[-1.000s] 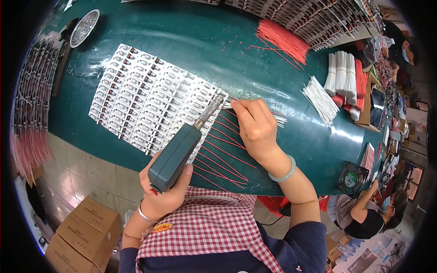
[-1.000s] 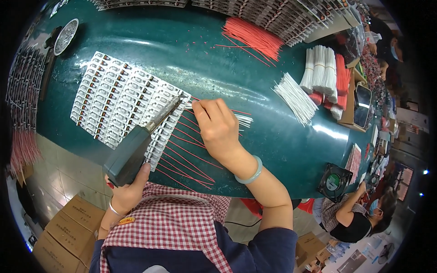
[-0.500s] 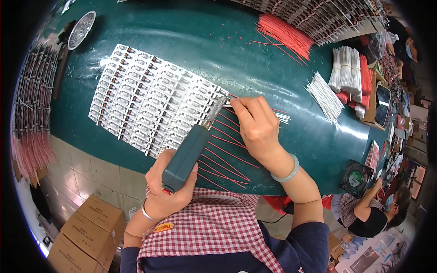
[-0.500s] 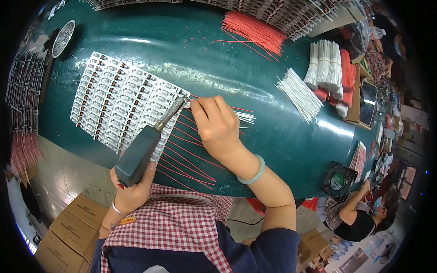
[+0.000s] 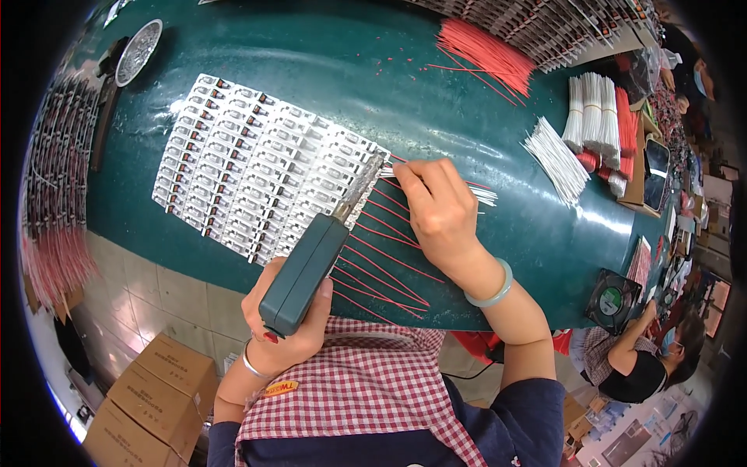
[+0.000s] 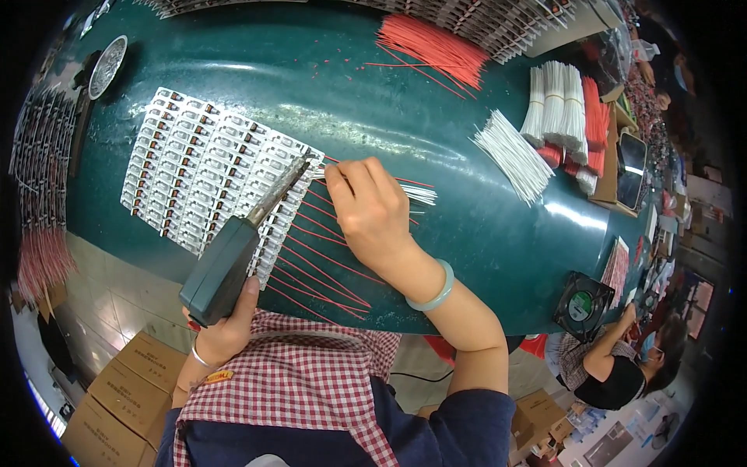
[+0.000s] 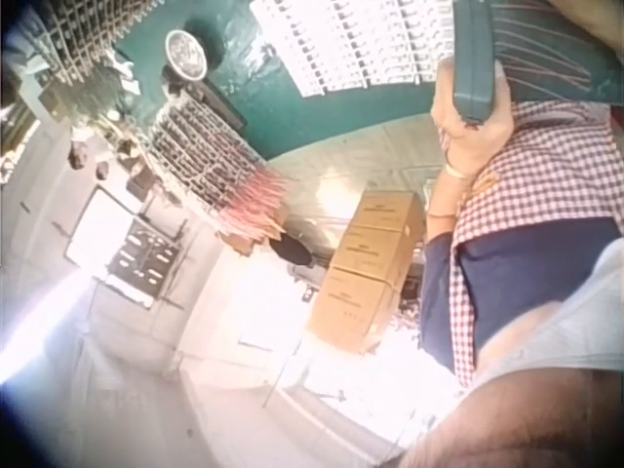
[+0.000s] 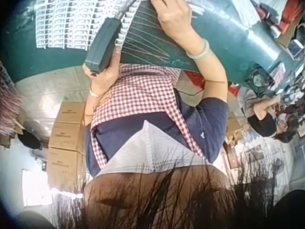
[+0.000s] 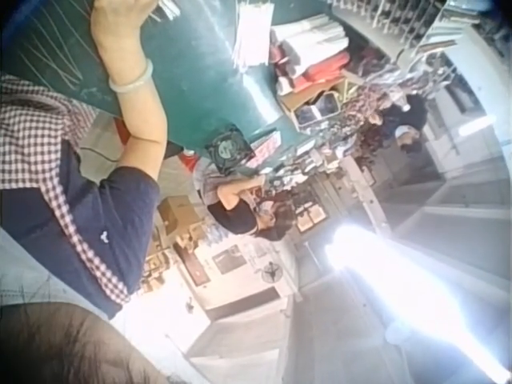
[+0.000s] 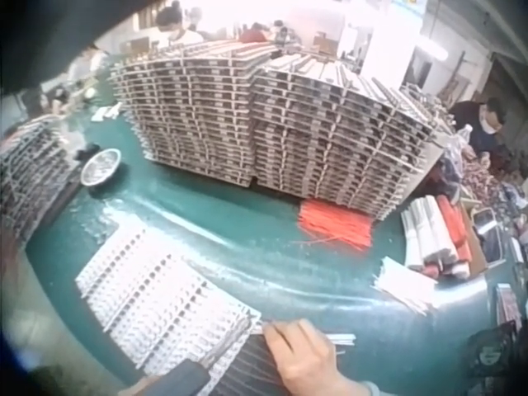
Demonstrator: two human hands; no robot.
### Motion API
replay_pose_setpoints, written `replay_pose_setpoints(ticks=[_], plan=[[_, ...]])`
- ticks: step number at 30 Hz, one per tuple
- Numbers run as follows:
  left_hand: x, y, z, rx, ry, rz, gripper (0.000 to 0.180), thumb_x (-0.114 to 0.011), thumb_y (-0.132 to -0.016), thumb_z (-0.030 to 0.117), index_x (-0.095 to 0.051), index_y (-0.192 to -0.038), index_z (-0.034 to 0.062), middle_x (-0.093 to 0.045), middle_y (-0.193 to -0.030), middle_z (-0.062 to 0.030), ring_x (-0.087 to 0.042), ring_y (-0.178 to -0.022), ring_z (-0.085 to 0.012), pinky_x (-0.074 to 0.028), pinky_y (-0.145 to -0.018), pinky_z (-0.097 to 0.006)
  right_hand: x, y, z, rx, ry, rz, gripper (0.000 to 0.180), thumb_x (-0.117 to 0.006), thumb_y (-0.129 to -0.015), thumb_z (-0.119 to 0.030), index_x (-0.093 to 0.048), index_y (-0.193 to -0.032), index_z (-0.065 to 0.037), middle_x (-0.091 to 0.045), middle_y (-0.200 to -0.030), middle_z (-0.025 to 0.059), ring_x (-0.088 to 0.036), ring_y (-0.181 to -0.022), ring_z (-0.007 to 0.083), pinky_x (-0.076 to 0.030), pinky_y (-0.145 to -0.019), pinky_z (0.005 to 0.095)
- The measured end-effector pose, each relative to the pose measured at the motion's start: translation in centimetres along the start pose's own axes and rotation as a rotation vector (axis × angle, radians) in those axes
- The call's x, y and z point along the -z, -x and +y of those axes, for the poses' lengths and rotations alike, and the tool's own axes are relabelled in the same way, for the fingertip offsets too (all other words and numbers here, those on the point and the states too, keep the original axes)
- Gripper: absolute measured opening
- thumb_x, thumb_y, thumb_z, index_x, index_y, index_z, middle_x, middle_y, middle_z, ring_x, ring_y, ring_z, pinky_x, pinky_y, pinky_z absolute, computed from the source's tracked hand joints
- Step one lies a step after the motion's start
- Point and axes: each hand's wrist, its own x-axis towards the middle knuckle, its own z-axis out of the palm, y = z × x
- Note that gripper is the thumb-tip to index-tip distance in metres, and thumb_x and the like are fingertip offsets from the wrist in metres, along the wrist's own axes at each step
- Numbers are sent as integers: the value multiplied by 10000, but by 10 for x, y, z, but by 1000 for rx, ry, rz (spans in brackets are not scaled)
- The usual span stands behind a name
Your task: The person assembles electronic components by soldering wires to a circuit board using a soldering gun and a wire feeder.
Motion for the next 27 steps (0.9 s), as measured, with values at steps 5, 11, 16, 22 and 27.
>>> replay_pose_setpoints(ticks=[5, 11, 16, 22, 27], plan=[[2, 1, -1, -2, -20, -10, 194, -724, -760, -59, -686, -950, -53, -669, -887, -131, -649, -666, -198, -504, -603, -275, 1, -1, -2, -17, -14, 33, 296, -656, -685, -21, -672, -975, 34, -630, -916, 100, -609, -803, 236, -519, -634, 326], [6, 11, -4, 13, -28, -8, 223, -731, -762, -57, -682, -979, -64, -680, -939, -152, -669, -715, -210, -526, -650, -277, 5, -1, -11, -29, -76, 49, 273, -719, -705, 72, -694, -971, 20, -655, -865, 93, -614, -742, 233, -513, -602, 329], [5, 12, -4, 58, -7, -38, 239, -736, -767, -52, -673, -998, -65, -681, -949, -149, -672, -746, -201, -528, -668, -277, 2, 3, -11, -39, -73, 36, 266, -716, -706, 67, -696, -968, 20, -654, -858, 91, -609, -733, 230, -508, -592, 329], [5, 10, -6, 36, -9, -58, 243, -737, -775, -46, -647, -1000, -55, -678, -933, -134, -665, -743, -182, -523, -675, -272, 2, 2, -12, -32, -47, 24, 271, -701, -698, 60, -695, -967, 21, -657, -869, 93, -608, -732, 232, -511, -591, 327], [2, 10, -8, 3, -44, -71, 259, -741, -731, -24, -626, -961, -48, -653, -873, -145, -673, -739, -227, -522, -670, -284, 2, 2, -12, -25, -30, 9, 294, -686, -678, 64, -694, -969, 26, -659, -882, 92, -612, -744, 233, -517, -595, 326]])
